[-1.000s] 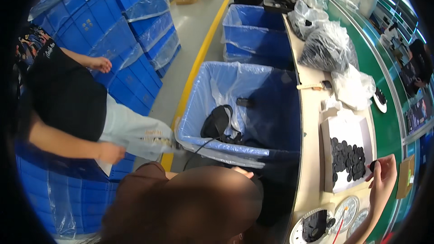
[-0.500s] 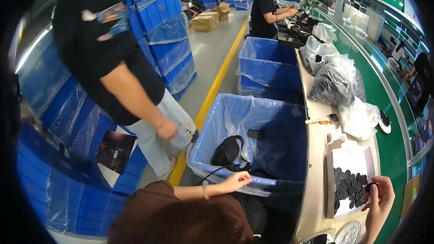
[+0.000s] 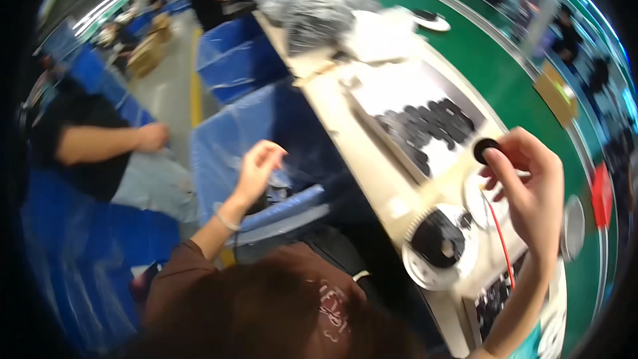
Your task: Applying adhesive to small black circular components using a brush and mounting them on a plate.
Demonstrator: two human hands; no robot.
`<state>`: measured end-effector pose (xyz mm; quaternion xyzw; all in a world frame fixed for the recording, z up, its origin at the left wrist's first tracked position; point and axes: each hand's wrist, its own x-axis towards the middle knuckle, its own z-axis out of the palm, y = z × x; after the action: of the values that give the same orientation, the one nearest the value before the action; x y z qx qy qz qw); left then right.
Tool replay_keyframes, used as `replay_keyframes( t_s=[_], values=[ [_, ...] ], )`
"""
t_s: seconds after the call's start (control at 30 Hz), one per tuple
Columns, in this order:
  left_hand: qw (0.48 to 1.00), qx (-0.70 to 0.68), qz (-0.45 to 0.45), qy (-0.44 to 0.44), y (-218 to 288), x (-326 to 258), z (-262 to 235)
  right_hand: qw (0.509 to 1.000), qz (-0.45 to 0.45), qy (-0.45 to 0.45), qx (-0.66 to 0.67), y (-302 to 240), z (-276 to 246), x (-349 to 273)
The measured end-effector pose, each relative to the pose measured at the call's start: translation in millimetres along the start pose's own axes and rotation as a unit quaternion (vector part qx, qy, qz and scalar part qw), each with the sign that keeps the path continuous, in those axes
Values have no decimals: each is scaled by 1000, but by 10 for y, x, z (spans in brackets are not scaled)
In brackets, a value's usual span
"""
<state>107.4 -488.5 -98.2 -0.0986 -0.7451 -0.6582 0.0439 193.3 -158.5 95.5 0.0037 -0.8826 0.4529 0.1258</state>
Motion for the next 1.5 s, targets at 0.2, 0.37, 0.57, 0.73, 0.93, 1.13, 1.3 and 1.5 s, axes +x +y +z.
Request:
replay_keyframes(
  t_s=[0.2, 0.37, 0.57, 0.73, 0.93, 1.13, 1.3, 1.5],
  values=[
    [978, -53, 129, -154, 592, 237, 812, 991, 103, 85, -14, 114, -249, -802],
    [904, 16, 330, -273, 941, -105, 1425, 978, 195, 77, -19, 385, -213, -1281],
    [832, 19, 444, -332, 1015, -401, 1833, 963, 237, 108, 67, 661, 52, -1474],
    [841, -7, 423, -338, 951, -418, 1930, 956, 241, 109, 124, 749, 80, -1405],
    [867, -25, 390, -309, 1015, -480, 1813, 981, 149, 105, 65, 546, 313, -1497],
    [863, -60, 382, -324, 936, -645, 1646, 948, 188, 200, 163, 424, 661, -1629],
    [869, -136, 367, -302, 846, -823, 1701, 965, 131, 195, 113, 562, 825, -1798],
    [900, -75, 346, -254, 831, -782, 1541, 963, 143, 120, 193, 348, 915, -1562]
  ],
)
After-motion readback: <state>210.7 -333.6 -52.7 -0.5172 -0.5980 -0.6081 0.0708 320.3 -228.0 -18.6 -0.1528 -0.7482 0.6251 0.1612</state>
